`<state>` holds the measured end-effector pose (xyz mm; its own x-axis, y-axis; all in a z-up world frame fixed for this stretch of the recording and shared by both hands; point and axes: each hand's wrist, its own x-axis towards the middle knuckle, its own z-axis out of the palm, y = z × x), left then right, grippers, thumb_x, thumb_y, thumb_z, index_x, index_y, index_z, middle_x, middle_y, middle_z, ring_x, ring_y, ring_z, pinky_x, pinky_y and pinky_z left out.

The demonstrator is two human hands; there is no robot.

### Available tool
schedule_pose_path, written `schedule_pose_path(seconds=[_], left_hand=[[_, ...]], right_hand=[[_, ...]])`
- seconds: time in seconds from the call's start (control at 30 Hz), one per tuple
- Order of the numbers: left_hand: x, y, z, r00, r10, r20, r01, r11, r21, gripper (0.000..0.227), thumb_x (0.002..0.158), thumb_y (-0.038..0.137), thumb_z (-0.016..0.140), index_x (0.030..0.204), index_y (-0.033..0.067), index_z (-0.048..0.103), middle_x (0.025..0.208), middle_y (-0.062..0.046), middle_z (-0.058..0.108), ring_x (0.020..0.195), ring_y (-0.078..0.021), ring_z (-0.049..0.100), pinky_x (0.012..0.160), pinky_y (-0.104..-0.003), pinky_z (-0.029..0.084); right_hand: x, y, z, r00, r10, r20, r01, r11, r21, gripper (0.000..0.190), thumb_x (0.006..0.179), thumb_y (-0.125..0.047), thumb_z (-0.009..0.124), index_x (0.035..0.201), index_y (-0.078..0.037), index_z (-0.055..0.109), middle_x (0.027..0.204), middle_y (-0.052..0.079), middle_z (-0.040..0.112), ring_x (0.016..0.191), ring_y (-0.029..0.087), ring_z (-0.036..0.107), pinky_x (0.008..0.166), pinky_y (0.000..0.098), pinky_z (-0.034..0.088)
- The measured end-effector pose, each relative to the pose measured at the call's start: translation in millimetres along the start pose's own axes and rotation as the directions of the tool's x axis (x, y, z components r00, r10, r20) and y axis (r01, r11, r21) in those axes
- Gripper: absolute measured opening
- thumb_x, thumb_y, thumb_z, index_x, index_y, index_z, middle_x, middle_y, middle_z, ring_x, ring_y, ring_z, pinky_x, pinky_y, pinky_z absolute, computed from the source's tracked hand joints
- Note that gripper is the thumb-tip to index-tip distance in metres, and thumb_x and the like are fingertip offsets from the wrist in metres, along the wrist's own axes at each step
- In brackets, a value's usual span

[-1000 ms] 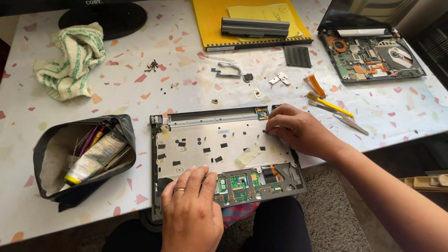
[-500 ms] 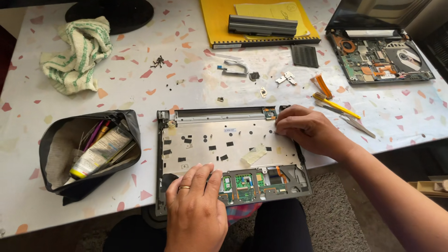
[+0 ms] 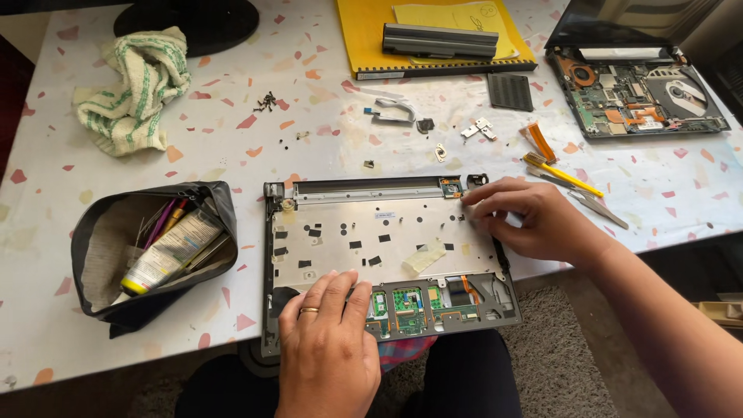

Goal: The person disassembles the internal components of a laptop at a workshop desk, using a precision screwdriver to remove small screws and their hands to detach internal panels and connectors.

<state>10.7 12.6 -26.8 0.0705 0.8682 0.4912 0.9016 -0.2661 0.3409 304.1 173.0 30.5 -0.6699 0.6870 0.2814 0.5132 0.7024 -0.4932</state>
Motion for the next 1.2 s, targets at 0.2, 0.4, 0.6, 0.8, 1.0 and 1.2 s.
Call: schedule_pose_path(seconds=[0.2,0.4,0.6,0.8,1.0,1.2], left_hand=[[1.2,1.1,-1.5,1.0,-0.003,0.013,0.003,1.0,0.005,0.049,0.071,0.014,0.06,0.119,0.018,0.068,0.13,0.0,0.066,0.126,-0.0236,0.059,0.105,-0.048,0.038],[1.1,1.1,-3.1,0.999,-0.007,0.042,0.008,1.0,-0.007,0.053,0.069,0.015,0.063,0.121,0.0172,0.068,0.133,-0.001,0.065,0.128,-0.0248,0.057,0.106,-0.048,0.037],[5.1,3.9,-11.1,1.0,0.002,0.028,-0.001,0.999,-0.035,0.048,0.072,0.016,0.062,0.12,0.0154,0.067,0.129,-0.004,0.065,0.126,-0.0268,0.058,0.104,-0.048,0.039],[2.7,0.6,-10.9,0.999,0.008,0.043,-0.005,0.998,-0.07,0.049,0.074,0.018,0.063,0.123,0.0114,0.066,0.131,-0.007,0.064,0.127,-0.0285,0.056,0.105,-0.049,0.037],[3.5,-0.7,-13.9,1.0,0.001,0.02,0.001,0.994,-0.105,0.047,0.076,0.017,0.064,0.122,0.01,0.066,0.13,-0.008,0.065,0.126,-0.029,0.057,0.105,-0.048,0.039],[4.0,-2.5,-15.3,1.0,0.008,-0.004,-0.009,0.991,-0.131,0.044,0.078,0.018,0.064,0.12,0.0084,0.066,0.13,-0.009,0.065,0.125,-0.0293,0.058,0.104,-0.047,0.039]], right_hand=[[2.9,-5.3,8.4,0.987,-0.149,0.053,0.158,0.942,-0.297,0.022,0.102,-0.01,0.055,0.116,-0.015,0.072,0.113,0.008,0.071,0.094,0.03,0.069,0.08,0.0417,0.054],[14.6,-34.2,8.0,0.99,-0.087,0.11,0.126,0.896,-0.426,0.015,0.099,-0.014,0.06,0.11,-0.01,0.07,0.111,0.008,0.073,0.092,0.03,0.071,0.069,0.0436,0.055],[-1.3,-41.0,48.0,0.849,0.507,-0.147,-0.507,0.708,-0.492,0.025,0.092,-0.041,0.071,0.097,-0.018,0.067,0.096,0.008,0.065,0.085,0.039,0.066,0.078,0.0527,0.052],[3.5,-41.5,64.6,0.81,0.508,-0.292,-0.573,0.583,-0.576,0.022,0.094,-0.036,0.067,0.091,-0.016,0.072,0.092,0.01,0.07,0.081,0.044,0.067,0.074,0.057,0.052],[0.9,-32.7,70.7,0.859,0.383,-0.339,-0.507,0.546,-0.667,0.013,0.091,-0.025,0.065,0.084,-0.016,0.068,0.084,0.009,0.069,0.07,0.041,0.065,0.063,0.0557,0.05],[8.6,-35.4,56.1,0.683,0.668,-0.295,-0.73,0.604,-0.32,0.016,0.09,-0.024,0.064,0.086,-0.013,0.075,0.081,0.006,0.075,0.079,0.026,0.067,0.078,0.0406,0.047]])
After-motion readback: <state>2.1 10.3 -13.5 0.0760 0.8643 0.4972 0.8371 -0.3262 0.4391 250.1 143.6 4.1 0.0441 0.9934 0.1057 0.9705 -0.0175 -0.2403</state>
